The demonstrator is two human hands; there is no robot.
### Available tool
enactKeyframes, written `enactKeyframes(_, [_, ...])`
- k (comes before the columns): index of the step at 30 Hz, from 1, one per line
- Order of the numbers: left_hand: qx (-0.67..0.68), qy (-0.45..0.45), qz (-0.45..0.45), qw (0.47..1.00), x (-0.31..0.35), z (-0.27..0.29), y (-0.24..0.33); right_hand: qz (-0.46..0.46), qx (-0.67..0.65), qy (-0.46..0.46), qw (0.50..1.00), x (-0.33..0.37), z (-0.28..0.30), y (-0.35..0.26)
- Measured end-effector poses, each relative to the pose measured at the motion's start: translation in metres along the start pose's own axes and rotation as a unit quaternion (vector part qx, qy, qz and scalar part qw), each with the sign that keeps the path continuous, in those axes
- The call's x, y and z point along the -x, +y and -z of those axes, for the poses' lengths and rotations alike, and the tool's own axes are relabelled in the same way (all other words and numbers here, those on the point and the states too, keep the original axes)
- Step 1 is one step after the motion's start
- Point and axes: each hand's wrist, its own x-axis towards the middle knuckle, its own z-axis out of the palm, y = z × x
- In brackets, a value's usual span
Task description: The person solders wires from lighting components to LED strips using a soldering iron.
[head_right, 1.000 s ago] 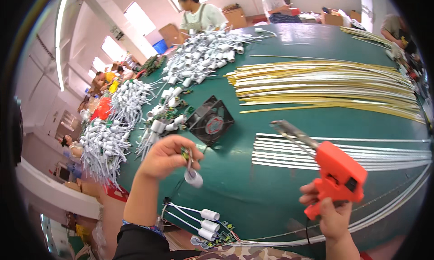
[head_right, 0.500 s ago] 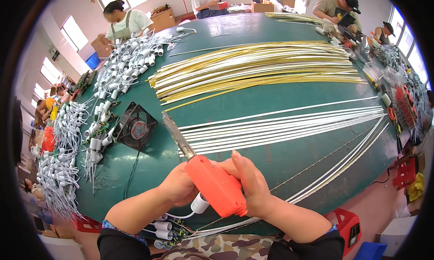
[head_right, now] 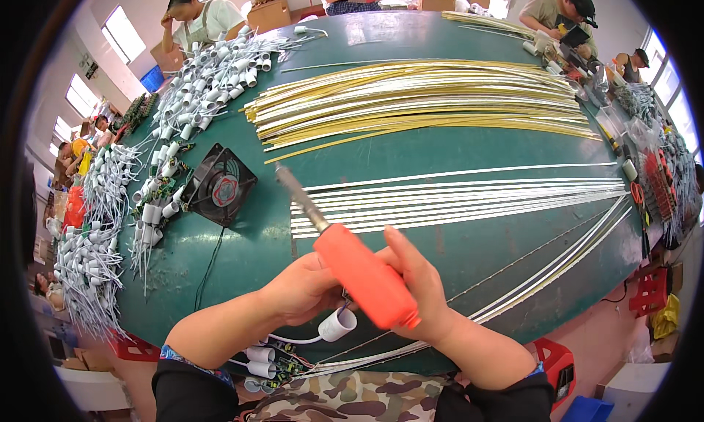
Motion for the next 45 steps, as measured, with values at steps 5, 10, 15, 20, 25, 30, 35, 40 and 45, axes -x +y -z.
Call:
enactKeyframes(5, [0.001,-0.079,-0.003,0.997,0.006,0.014,0.002,-0.226,-0.069,0.087,0.968,-0.010,-0.002,-0.023])
enactKeyframes(10, [0.000,-0.124,-0.017,0.992,0.009,0.013,0.005,-0.327,-0.216,0.128,0.911,-0.013,0.003,-0.023])
enactKeyframes(15, [-0.007,-0.098,0.010,0.995,0.011,0.010,0.008,-0.346,-0.223,0.106,0.905,-0.014,0.005,-0.022])
enactKeyframes(20, [-0.248,0.023,0.009,0.969,0.018,-0.022,0.019,-0.344,-0.177,0.090,0.918,-0.016,0.008,-0.027])
enactKeyframes(25, [-0.363,0.038,-0.048,0.930,0.019,-0.020,0.023,-0.311,-0.185,0.046,0.931,-0.018,0.014,-0.025])
enactKeyframes(30, [-0.271,-0.028,0.024,0.962,0.029,0.003,0.031,-0.326,-0.170,0.072,0.927,-0.020,0.016,-0.027])
enactKeyframes(35, [-0.291,0.120,0.003,0.949,0.048,0.013,0.046,-0.334,-0.161,0.103,0.923,-0.022,0.018,-0.020])
enactKeyframes(40, [-0.497,0.251,-0.048,0.830,0.109,-0.002,0.114,-0.348,-0.173,0.121,0.913,-0.021,0.013,-0.023])
enactKeyframes(45, [-0.698,0.153,-0.123,0.688,0.109,0.024,0.110,-0.335,-0.196,0.113,0.915,-0.023,0.017,-0.022])
